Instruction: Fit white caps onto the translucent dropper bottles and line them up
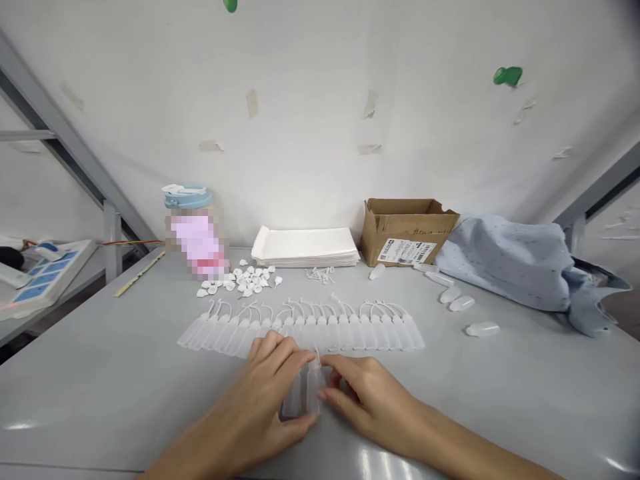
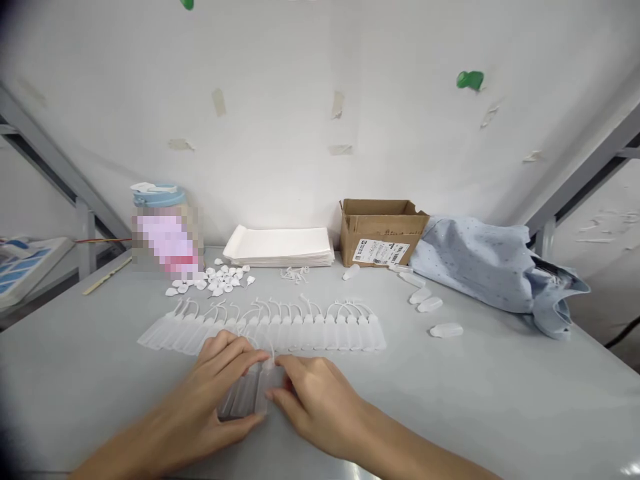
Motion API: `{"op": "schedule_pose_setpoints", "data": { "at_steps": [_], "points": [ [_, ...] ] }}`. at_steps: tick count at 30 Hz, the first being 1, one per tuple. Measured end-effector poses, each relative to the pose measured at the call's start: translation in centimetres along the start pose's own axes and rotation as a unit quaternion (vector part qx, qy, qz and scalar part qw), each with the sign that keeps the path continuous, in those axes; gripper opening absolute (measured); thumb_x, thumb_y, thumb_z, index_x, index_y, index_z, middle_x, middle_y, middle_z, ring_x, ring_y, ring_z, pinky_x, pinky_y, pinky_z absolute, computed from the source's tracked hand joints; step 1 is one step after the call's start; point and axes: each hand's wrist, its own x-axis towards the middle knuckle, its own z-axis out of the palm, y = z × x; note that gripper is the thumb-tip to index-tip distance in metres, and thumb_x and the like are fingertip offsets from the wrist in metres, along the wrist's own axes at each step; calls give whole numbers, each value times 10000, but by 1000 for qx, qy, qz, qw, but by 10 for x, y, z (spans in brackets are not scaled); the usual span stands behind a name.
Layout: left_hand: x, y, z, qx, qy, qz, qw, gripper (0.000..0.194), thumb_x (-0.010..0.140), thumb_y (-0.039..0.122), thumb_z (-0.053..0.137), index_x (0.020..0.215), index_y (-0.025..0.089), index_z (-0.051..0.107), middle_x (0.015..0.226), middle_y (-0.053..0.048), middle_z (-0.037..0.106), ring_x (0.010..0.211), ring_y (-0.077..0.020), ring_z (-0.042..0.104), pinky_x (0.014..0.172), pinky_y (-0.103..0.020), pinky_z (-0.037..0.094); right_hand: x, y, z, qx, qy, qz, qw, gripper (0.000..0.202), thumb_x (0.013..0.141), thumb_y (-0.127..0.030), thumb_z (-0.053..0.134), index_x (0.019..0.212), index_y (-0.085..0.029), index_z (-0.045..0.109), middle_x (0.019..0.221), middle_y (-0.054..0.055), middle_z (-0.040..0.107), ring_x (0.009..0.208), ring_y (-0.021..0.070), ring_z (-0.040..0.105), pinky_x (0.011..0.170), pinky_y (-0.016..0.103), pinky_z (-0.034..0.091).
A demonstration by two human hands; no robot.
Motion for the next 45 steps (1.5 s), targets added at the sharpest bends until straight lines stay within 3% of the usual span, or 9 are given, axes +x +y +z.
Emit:
{"op": "schedule_pose_setpoints", "data": {
  "at_steps": [11,20,26,33,38,42,45],
  "points": [
    [8,-5,-16,3,-68,1,998,370,666,222,634,1026,223,552,939,-24,478,895,-227,387,786,-385,336,4,5,8,-38,-19,4,999,199,895,-274,512,1024,-160,613,694,30,670,613,175,618,585,253,423],
    [7,-8,-14,15,-60,4,998,353,695,283,648,1033,237,556,935,-27,492,902,-237,402,790,-397,333,6,4,7,-41,-19,5,999,254,896,-291,509,1091,-155,599,708,42,682,619,180,618,584,257,417],
    [3,-11,-10,14,-51,9,999,359,694,256,639,1042,233,559,941,-23,503,903,-236,417,796,-402,340,7,6,2,-39,-41,-17,998,301,882,-429,529,942,-149,622,702,29,643,600,151,561,559,244,389],
    [1,-12,-11,6,-27,1,1000,435,670,260,654,1085,224,529,972,-30,530,920,-242,441,826,-404,372,9,8,1,-47,-60,-19,997,428,817,-487,609,1079,-148,606,688,8,626,595,151,548,540,242,355],
    [-21,-17,-11,-19,12,-60,998,489,659,277,665,1112,240,483,956,-23,527,901,-243,462,794,-369,426,9,7,0,-45,-67,-10,997,465,789,-518,629,1081,-155,614,675,-1,616,598,150,544,539,240,350],
    [-43,-29,-3,-22,82,-157,984,440,667,313,682,1061,242,498,919,-20,504,887,-251,465,780,-383,442,10,6,2,-52,-62,9,997,534,762,-537,652,1145,-169,606,662,-12,607,571,141,531,518,233,336],
    [-53,-38,4,-21,100,-187,977,472,625,365,734,1033,253,525,896,-15,515,873,-258,480,762,-380,451,11,6,5,-61,-50,16,997,547,747,-518,678,1167,-175,602,649,-18,606,554,135,525,507,229,324]
  ]
}}
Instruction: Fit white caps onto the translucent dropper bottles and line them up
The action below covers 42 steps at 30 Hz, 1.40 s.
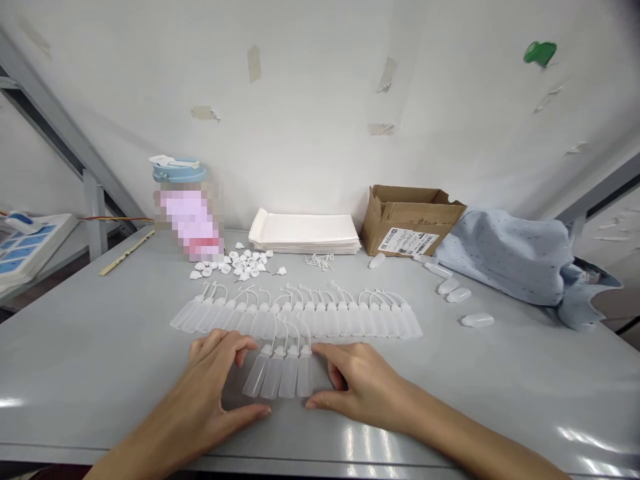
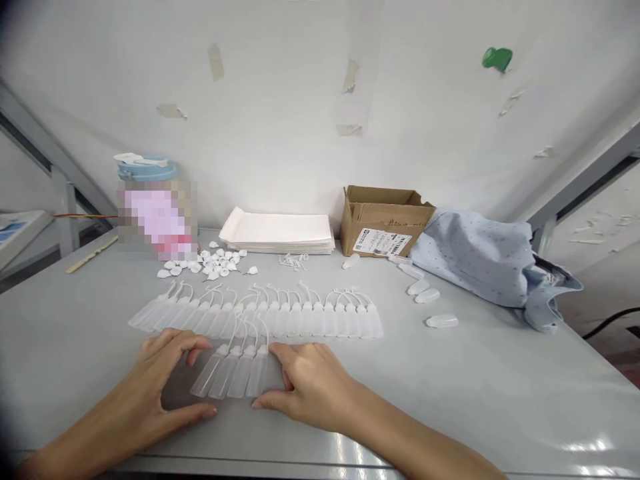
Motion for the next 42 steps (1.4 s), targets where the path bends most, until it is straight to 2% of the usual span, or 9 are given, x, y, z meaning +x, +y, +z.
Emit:
{"op": "schedule_pose_setpoints", "data": {
  "at_steps": [4,12,16,20,28,32,37,42],
  "points": [
    [0,-6,6,-1,5,-2,1000,465,615,402,744,1005,252,541,847,-5,534,817,-242,505,734,-364,454,1,1,5,-17,19,-5,1000,570,733,-513,695,1178,-171,595,625,-22,609,534,132,522,499,228,308],
    [2,3,9,-17,-21,-44,999,364,651,370,718,945,236,550,763,8,540,759,-227,516,642,-317,459,1,1,9,-34,33,1,999,558,709,-557,694,1084,-150,628,635,6,646,537,147,543,490,233,307],
    [4,6,8,-11,-42,-47,998,307,650,397,718,812,223,523,721,15,543,693,-201,510,588,-285,448,1,0,9,-33,36,1,999,557,712,-583,677,1064,-154,629,634,7,650,541,153,556,494,234,315],
    [3,9,6,-5,-32,-51,998,316,641,397,729,723,220,481,686,26,540,677,-191,503,578,-271,436,1,1,9,-28,33,-1,999,567,711,-580,681,1086,-160,621,639,7,657,544,151,557,498,233,322],
    [2,10,5,4,-14,-36,999,345,632,432,744,712,222,482,670,30,537,654,-182,502,568,-258,430,0,-2,10,-39,43,10,998,583,725,-558,681,1119,-134,612,637,18,662,553,172,579,508,246,342],
    [2,12,4,2,-22,-50,999,328,630,388,749,713,223,478,679,27,537,670,-190,497,584,-272,435,0,-2,9,-35,41,8,999,576,704,-558,699,1100,-147,622,649,14,669,561,170,581,504,243,326],
    [3,9,6,7,-23,-34,999,300,646,352,734,728,223,476,691,29,539,668,-183,491,580,-263,421,0,1,12,-26,46,7,999,564,700,-537,712,1099,-147,628,638,10,663,552,166,575,511,244,333],
    [6,6,6,13,-94,-67,993,304,648,363,718,765,214,480,737,15,547,717,-193,490,610,-270,418,0,2,13,-23,51,11,998,556,696,-506,729,1118,-159,627,633,1,664,548,159,570,512,237,333]
  ]
}}
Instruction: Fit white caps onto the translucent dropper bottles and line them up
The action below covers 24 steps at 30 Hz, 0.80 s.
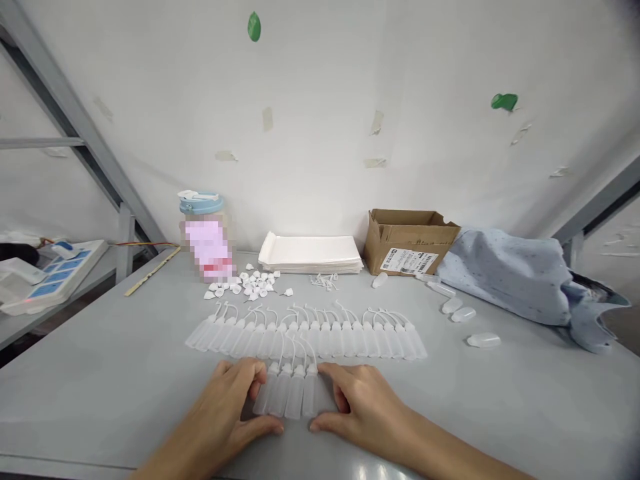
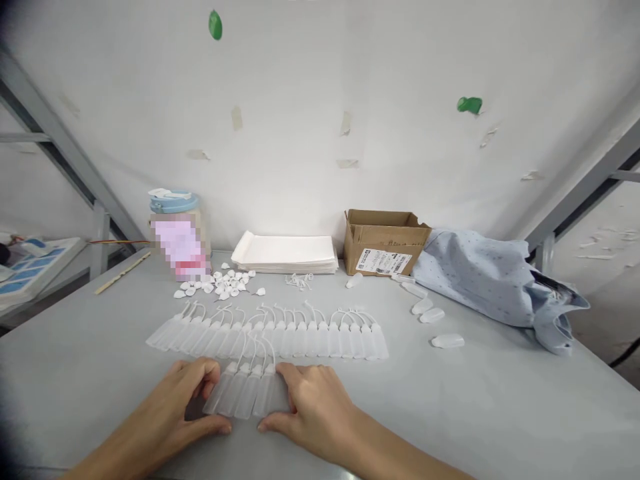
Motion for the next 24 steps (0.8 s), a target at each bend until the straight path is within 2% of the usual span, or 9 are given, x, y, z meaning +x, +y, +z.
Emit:
{"op": "schedule_pose_setpoints", "data": {
  "at_steps": [4,18,24],
  "points": [
    [1,3,-1,-4,-23,-26,999,325,657,391,715,785,211,477,766,-1,551,766,-213,485,655,-293,417,-1,-1,0,-8,3,3,1000,542,696,-493,734,1113,-163,631,635,0,666,548,159,566,519,237,337],
    [-1,8,1,6,-6,-28,1000,320,673,406,696,755,209,457,714,-7,548,750,-234,476,643,-310,394,0,-3,2,-14,4,10,1000,536,692,-491,744,1099,-163,628,637,4,666,551,161,572,518,235,340],
    [-2,6,0,11,-19,-27,999,350,651,418,715,768,207,461,742,-8,547,768,-238,479,659,-319,403,-1,-3,1,-14,-6,15,1000,562,692,-493,742,1130,-163,617,646,8,670,558,167,577,517,238,342]
  ]
}}
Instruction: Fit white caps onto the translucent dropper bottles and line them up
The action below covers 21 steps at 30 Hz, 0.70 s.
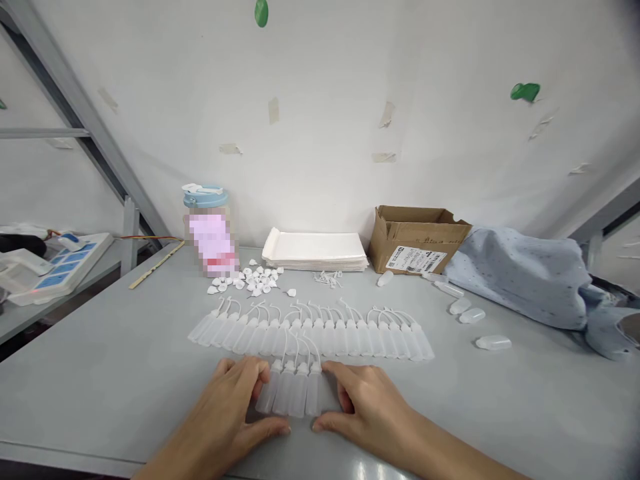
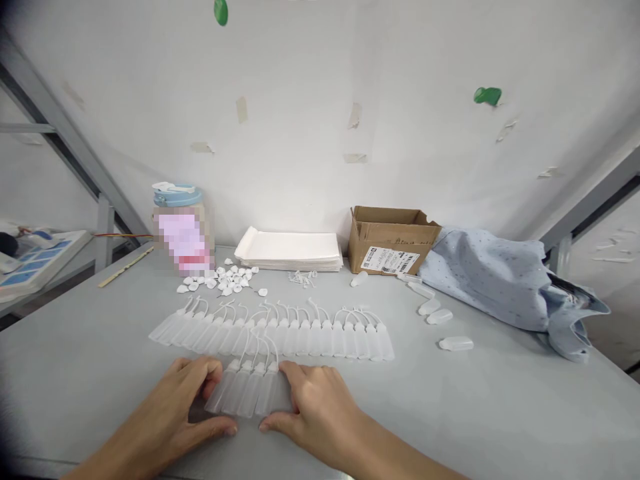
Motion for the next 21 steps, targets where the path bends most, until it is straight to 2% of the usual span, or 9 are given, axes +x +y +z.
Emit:
{"op": "schedule_pose_setpoints", "data": {
  "at_steps": [5,10,13,16,18,21],
  "points": [
    [1,-5,-4,7,6,0,1000,401,640,491,718,784,208,472,763,-12,543,771,-240,480,661,-329,417,0,2,-2,11,-5,-1,1000,574,707,-497,727,1157,-163,603,650,6,663,563,166,574,518,238,350],
    [2,-9,-7,3,35,10,999,360,712,532,635,784,218,473,760,-12,538,759,-232,483,622,-313,431,-1,2,-7,16,-22,-15,1000,563,735,-482,708,1178,-157,587,665,1,634,573,159,555,525,238,358],
    [3,-7,-13,-2,76,14,997,317,767,523,568,783,224,467,747,-8,530,734,-220,479,589,-295,431,-4,-1,-24,4,-58,-20,998,524,766,-460,681,1185,-161,584,642,-9,585,589,160,532,528,237,356],
    [10,-2,-22,-12,98,28,995,338,820,565,470,791,229,456,751,-13,526,714,-211,481,529,-266,416,-8,3,-56,51,-78,-13,996,528,761,-498,668,1192,-202,594,597,-46,501,589,134,487,538,218,355],
    [19,1,-29,-7,98,35,995,342,850,568,420,800,230,446,754,-11,526,713,-207,491,531,-263,416,-10,14,-81,93,-46,19,994,449,820,-514,589,1132,-192,617,536,-82,369,480,94,363,475,209,294],
    [41,10,-40,20,101,53,993,316,891,526,369,809,228,435,726,9,529,653,-186,496,591,-294,420,-10,46,-114,87,106,68,988,421,839,-542,531,1021,-177,634,498,-101,242,444,92,274,455,226,249]
  ]
}}
